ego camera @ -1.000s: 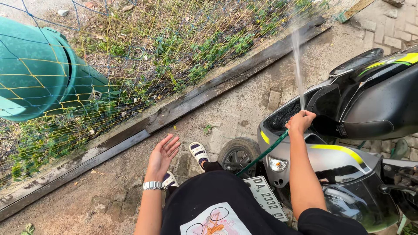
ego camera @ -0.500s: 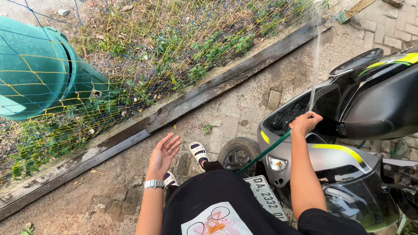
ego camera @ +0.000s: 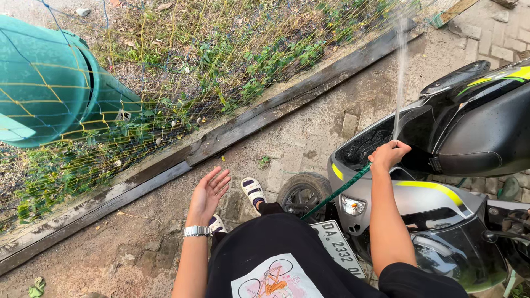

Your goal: The person sprays water from a hose onto a motorcycle, focusing on the front wheel and body, then uses the hose to fill a bucket with water.

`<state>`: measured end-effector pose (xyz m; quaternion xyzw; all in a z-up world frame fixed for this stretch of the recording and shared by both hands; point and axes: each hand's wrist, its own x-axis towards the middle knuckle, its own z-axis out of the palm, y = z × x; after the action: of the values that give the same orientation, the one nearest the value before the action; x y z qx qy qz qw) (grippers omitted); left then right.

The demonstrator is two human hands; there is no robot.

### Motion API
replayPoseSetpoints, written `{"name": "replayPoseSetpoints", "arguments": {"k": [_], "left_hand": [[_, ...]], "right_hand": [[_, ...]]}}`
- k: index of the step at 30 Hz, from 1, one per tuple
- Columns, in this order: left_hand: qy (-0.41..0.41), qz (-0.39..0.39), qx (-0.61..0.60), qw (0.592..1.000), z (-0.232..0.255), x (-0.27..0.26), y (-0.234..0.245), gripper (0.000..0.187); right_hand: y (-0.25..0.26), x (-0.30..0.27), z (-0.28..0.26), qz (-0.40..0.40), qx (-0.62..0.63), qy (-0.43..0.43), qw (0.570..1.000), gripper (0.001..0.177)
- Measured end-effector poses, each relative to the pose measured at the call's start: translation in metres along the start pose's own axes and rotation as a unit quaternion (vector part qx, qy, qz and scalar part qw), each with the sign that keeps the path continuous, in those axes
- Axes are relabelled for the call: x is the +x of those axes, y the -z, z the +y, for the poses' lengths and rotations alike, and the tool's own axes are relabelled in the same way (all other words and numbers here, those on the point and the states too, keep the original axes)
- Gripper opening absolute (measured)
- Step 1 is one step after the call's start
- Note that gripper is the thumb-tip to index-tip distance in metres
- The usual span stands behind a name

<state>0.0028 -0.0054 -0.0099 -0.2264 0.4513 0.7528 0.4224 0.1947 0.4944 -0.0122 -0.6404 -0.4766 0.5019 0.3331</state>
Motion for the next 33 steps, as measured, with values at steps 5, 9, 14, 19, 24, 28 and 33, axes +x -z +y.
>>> {"name": "replayPoseSetpoints", "arguments": {"k": [5, 9, 14, 19, 24, 28, 33], "left_hand": [[-0.003, 0.004, 0.011, 1.0, -0.003, -0.001, -0.001, 0.05], [0.0, 0.007, 0.003, 1.0, -0.003, -0.004, -0.002, 0.05], [-0.003, 0.012, 0.017, 1.0, -0.002, -0.008, -0.003, 0.051], [-0.009, 0.015, 0.012, 1.0, -0.003, -0.011, -0.001, 0.051], [-0.011, 0.015, 0.011, 1.0, -0.003, -0.013, -0.001, 0.05], [-0.003, 0.016, 0.008, 1.0, -0.004, -0.015, 0.001, 0.049], [-0.013, 0.011, -0.02, 1.0, -0.01, -0.013, 0.014, 0.049]], "right_hand": [[-0.001, 0.001, 0.0, 0.001, -0.017, -0.007, 1.0, 0.005], [-0.002, 0.003, 0.003, -0.002, -0.016, -0.01, 1.0, 0.004], [-0.004, 0.009, 0.009, -0.005, -0.02, -0.005, 1.0, 0.005], [-0.007, 0.01, 0.011, -0.01, -0.029, -0.004, 1.0, 0.005], [-0.014, 0.006, 0.012, -0.02, -0.033, 0.0, 0.999, 0.007], [-0.022, 0.003, 0.016, -0.031, -0.026, 0.002, 0.999, 0.006], [-0.036, 0.0, 0.03, -0.068, -0.025, -0.036, 0.997, 0.011]]}}
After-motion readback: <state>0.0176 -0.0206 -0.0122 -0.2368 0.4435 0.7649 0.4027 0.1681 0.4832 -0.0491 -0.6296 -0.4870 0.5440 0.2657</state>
